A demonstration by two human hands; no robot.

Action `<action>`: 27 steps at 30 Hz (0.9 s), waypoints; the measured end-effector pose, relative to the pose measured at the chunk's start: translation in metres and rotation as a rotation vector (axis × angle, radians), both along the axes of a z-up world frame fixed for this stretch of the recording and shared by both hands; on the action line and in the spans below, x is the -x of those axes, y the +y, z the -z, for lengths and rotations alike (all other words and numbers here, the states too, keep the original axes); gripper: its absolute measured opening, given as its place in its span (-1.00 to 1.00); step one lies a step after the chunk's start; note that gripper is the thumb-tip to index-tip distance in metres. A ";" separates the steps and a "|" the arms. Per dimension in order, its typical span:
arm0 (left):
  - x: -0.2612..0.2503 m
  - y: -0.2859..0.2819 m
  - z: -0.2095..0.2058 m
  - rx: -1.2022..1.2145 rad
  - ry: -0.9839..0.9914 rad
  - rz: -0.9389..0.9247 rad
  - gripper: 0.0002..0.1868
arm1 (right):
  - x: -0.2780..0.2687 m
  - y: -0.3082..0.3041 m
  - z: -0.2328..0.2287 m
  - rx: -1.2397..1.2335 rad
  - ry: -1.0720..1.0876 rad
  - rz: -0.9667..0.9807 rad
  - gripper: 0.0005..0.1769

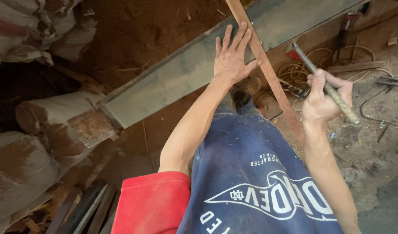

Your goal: The person measures a long wooden plank with a tape measure and marks it with a pencil. They then use a chisel to carve a groove along the length of the plank. Finally, they place a smaller wooden piece into the carved groove to check the fit.

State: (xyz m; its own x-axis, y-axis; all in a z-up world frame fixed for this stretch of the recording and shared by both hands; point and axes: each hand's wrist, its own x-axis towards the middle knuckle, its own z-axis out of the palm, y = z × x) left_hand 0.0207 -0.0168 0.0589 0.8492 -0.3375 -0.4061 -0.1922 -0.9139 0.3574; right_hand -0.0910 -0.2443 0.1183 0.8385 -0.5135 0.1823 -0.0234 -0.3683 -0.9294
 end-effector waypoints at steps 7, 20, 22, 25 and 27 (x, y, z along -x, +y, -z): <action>0.000 0.001 0.000 0.010 -0.022 -0.008 0.06 | 0.028 0.023 -0.005 -0.133 0.192 -0.010 -0.72; 0.003 0.001 0.004 0.045 -0.044 -0.019 0.07 | 0.024 0.019 -0.012 -0.136 0.192 -0.086 -0.73; 0.002 0.000 0.005 0.049 -0.047 -0.029 0.07 | 0.021 0.017 -0.013 -0.129 0.185 -0.087 -0.73; 0.002 0.000 0.005 0.048 -0.030 -0.026 0.07 | 0.020 0.016 -0.016 -0.160 0.206 -0.096 -0.73; 0.001 -0.001 0.004 0.045 -0.029 -0.021 0.07 | 0.016 0.016 -0.018 -0.154 0.149 -0.097 -0.73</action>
State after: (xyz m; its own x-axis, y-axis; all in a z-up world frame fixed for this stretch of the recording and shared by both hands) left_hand 0.0198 -0.0174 0.0548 0.8674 -0.3370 -0.3661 -0.1844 -0.9010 0.3926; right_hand -0.1074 -0.2286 0.1361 0.8972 -0.4410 -0.0219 -0.1362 -0.2292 -0.9638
